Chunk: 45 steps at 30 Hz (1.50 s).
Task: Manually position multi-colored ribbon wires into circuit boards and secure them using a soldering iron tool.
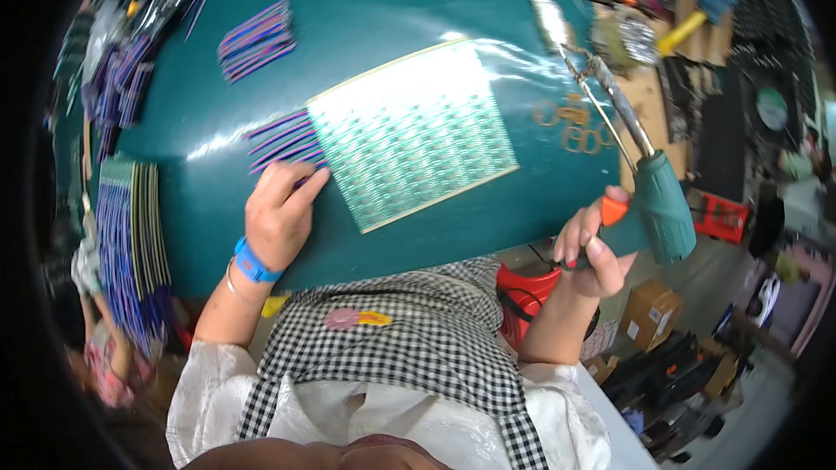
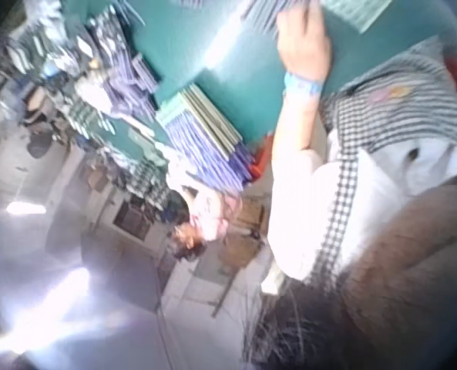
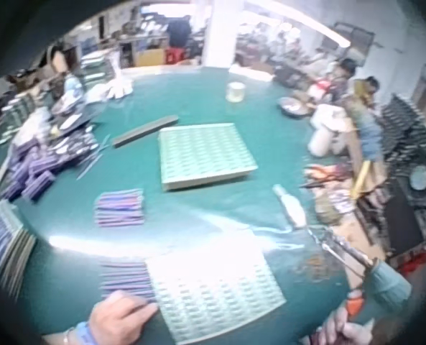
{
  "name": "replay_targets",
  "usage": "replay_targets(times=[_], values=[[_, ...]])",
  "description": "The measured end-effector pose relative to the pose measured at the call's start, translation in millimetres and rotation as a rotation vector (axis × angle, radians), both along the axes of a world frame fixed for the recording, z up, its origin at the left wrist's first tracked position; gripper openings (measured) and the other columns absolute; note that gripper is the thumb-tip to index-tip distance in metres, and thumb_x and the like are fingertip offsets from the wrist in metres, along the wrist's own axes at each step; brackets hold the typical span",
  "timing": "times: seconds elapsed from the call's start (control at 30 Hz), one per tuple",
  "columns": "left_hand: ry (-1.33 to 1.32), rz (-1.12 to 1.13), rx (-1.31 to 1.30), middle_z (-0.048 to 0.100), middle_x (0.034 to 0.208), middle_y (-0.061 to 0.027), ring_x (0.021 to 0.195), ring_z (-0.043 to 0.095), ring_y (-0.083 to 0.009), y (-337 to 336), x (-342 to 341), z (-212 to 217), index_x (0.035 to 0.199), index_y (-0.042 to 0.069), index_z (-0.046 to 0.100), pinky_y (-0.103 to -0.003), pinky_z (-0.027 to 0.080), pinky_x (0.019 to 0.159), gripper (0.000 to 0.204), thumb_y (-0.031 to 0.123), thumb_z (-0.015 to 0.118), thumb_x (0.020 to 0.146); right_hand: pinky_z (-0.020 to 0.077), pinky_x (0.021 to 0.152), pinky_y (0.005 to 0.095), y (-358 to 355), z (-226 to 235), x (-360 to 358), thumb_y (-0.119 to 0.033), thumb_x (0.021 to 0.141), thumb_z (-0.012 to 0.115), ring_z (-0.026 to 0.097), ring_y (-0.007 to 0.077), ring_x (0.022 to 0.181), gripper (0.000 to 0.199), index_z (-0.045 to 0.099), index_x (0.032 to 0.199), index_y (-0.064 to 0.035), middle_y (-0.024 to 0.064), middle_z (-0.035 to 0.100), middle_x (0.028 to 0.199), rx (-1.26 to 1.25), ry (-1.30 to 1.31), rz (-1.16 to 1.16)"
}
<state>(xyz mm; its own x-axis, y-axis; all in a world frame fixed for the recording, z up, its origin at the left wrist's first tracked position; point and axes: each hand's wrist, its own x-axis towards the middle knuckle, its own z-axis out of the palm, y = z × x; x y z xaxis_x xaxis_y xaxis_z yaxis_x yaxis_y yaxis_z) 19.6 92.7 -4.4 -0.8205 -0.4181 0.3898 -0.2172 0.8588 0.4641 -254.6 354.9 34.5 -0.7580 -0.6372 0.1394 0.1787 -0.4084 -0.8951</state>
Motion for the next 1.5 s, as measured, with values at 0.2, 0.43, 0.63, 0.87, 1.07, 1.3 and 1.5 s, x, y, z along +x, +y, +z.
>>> replay_targets(times=[0.2, 0.43, 0.63, 0.87, 1.07, 1.3, 1.5], values=[[-0.076, -0.011, -0.073, 0.064, 0.099, -0.0109, 0.089, 0.063, -0.0299, 4.0, -9.2, 13.9, 0.104, 0.002, 0.071, -0.041, 0.054, 0.077, 0.036, -0.007, 0.067, 0.070, 0.0503, 0.044, 0.0290, 23.8, 5.1, -57.4, -0.007, 0.085, 0.059, 0.051, 0.0150, 0.053, 0.063, 0.039, 0.142, 0.0091, 0.0103, 0.052, 0.083, -0.221, 0.083, -0.163], [-0.206, 0.021, 0.003, 0.066, 0.096, -0.0091, 0.089, 0.062, -0.0305, -9.6, 6.9, 43.7, 0.092, 0.003, 0.073, -0.042, 0.050, 0.078, 0.020, 0.001, 0.079, 0.072, 0.0452, 0.048, 0.0286, -4.6, -10.4, -76.4, -0.007, 0.087, 0.057, 0.052, 0.0151, 0.056, 0.059, 0.039, 0.142, 0.0059, 0.0080, 0.052, 0.078, 0.027, 0.066, -0.290], [-0.408, -0.038, 0.189, 0.072, 0.093, -0.0101, 0.091, 0.066, -0.0310, -58.8, 19.6, 50.5, 0.085, 0.006, 0.076, -0.043, 0.052, 0.081, 0.007, 0.010, 0.078, 0.080, 0.0521, 0.068, 0.0313, -16.6, -29.1, -22.4, -0.012, 0.087, 0.066, 0.055, 0.0184, 0.077, 0.065, 0.040, 0.143, 0.0080, 0.0098, 0.052, 0.087, -0.041, -0.082, 0.061], [-0.093, 0.281, -0.099, 0.069, 0.090, -0.0089, 0.092, 0.063, -0.0324, -121.1, -21.0, 13.2, 0.091, 0.005, 0.075, -0.042, 0.052, 0.082, 0.013, 0.012, 0.078, 0.081, 0.0446, 0.099, 0.0449, -61.9, -44.0, 32.2, -0.016, 0.085, 0.071, 0.063, 0.0306, 0.104, 0.065, 0.046, 0.140, 0.0081, 0.0135, 0.063, 0.092, 0.115, 0.071, 0.188], [-0.091, 0.338, -0.076, 0.068, 0.096, -0.0070, 0.099, 0.060, -0.0313, -122.9, -45.3, -9.6, 0.092, 0.006, 0.073, -0.042, 0.051, 0.084, 0.020, 0.018, 0.082, 0.079, 0.0374, 0.111, 0.0520, -66.1, -42.3, 53.5, -0.015, 0.081, 0.073, 0.064, 0.0278, 0.105, 0.066, 0.048, 0.138, 0.0070, 0.0160, 0.064, 0.109, 0.155, 0.050, 0.235], [0.024, 0.331, -0.068, 0.068, 0.087, -0.0070, 0.089, 0.064, -0.0291, -118.8, -38.5, -14.8, 0.087, 0.006, 0.072, -0.040, 0.053, 0.078, 0.008, 0.009, 0.078, 0.081, 0.0251, 0.121, 0.0623, -67.5, -45.2, 62.0, -0.012, 0.081, 0.070, 0.062, 0.0289, 0.109, 0.060, 0.051, 0.136, 0.0044, 0.0133, 0.063, 0.091, 0.145, -0.005, 0.198], [0.054, 0.270, -0.056, 0.068, 0.086, -0.0071, 0.084, 0.066, -0.0294, -111.0, -30.6, -5.4, 0.089, 0.006, 0.074, -0.040, 0.054, 0.076, 0.011, 0.008, 0.078, 0.079, 0.0297, 0.118, 0.0648, -61.2, -45.1, 43.8, -0.010, 0.082, 0.069, 0.061, 0.0329, 0.113, 0.062, 0.047, 0.138, 0.0064, 0.0137, 0.062, 0.091, 0.177, 0.027, 0.159]])
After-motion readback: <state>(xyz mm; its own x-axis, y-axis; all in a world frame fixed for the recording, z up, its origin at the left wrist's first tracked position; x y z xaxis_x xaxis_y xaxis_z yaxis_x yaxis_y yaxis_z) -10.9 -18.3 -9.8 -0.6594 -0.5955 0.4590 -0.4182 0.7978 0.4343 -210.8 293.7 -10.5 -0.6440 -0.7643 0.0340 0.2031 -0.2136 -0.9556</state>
